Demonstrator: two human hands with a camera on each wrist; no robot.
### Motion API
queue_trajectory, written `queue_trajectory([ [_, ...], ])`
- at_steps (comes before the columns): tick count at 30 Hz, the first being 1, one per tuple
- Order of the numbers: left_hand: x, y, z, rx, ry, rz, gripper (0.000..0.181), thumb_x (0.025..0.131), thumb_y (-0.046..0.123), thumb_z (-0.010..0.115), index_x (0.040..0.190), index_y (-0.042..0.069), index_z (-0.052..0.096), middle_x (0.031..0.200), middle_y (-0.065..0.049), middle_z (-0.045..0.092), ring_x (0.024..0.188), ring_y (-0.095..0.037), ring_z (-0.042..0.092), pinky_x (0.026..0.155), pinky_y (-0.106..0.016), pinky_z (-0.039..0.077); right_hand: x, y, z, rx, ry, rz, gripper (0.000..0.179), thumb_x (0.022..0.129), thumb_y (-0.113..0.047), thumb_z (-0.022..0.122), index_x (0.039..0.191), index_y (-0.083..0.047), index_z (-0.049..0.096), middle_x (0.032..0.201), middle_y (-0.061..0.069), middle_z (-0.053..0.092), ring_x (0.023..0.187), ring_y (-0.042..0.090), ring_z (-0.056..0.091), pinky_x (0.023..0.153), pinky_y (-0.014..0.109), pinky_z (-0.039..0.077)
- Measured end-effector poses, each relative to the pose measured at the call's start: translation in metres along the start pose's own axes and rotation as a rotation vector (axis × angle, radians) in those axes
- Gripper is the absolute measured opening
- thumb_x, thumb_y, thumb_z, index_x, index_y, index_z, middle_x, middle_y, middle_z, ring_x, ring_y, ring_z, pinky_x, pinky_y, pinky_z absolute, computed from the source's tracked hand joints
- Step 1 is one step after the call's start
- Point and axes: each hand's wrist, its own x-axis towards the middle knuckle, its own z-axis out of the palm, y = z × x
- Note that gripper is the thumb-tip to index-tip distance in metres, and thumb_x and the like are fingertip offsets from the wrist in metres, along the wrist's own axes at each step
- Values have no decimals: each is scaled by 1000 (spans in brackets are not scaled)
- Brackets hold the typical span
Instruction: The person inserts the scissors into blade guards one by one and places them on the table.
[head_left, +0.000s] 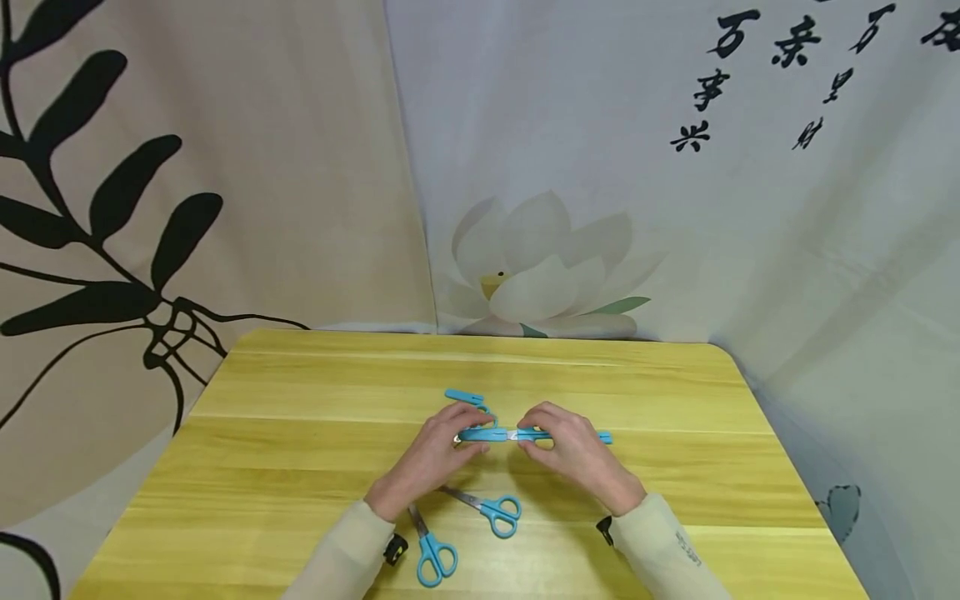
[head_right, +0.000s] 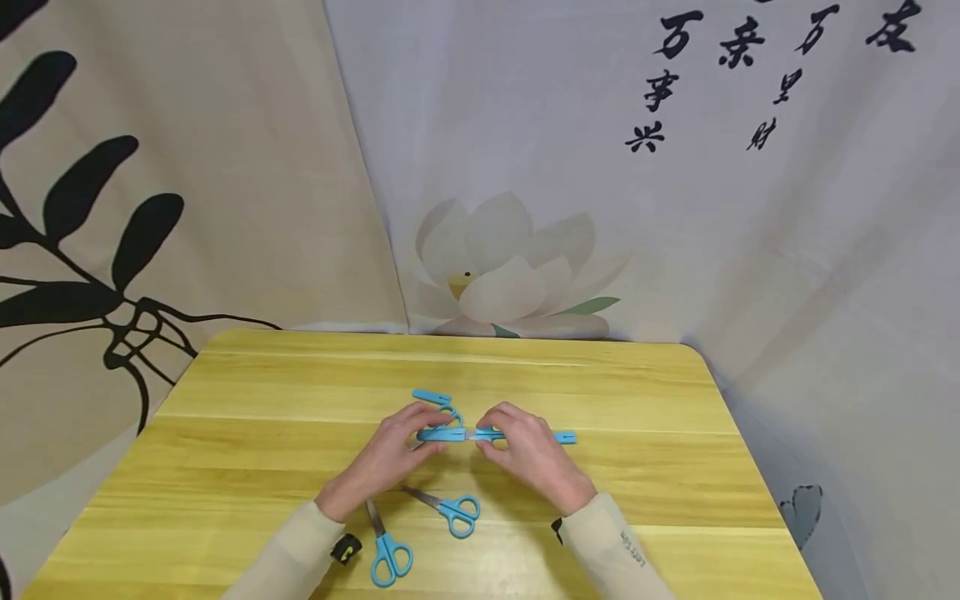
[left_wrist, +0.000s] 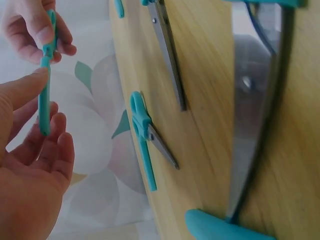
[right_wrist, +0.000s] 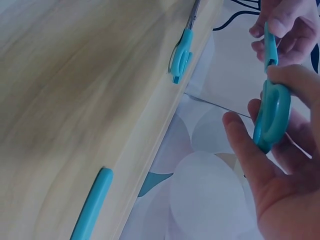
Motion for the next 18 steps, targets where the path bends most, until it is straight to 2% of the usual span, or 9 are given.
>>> queue_trajectory([
  [5,0,-3,0,-16,19,24,23,92,10,80,115,10,76,112,4,67,103,-15,66,89,-35,57,-2,2,-1,8,-2,14,19,87,-15,86,102,-13,75,107,-2,71,92,16,71,79,34,61],
  [8,0,-5,-1,-34,24,26,18,93,10,78,111,12,77,107,6,66,98,-12,66,84,-36,58,-1,2,-1,6,-3,14,18,88,-16,85,103,-13,75,107,-2,71,92,15,71,79,34,61],
  [12,-1,-6,0,-45,36,42,17,95,9,76,111,10,78,104,6,64,92,-11,63,77,-36,58,-1,2,-1,2,2,8,18,88,-17,85,102,-13,75,107,-2,71,91,16,72,78,33,61],
  [18,-2,-7,1,-43,51,84,18,95,8,75,112,9,78,101,7,63,82,-8,57,67,-23,52,0,1,0,-1,-3,4,17,89,-15,84,103,-12,75,108,-1,72,93,17,72,79,35,61],
])
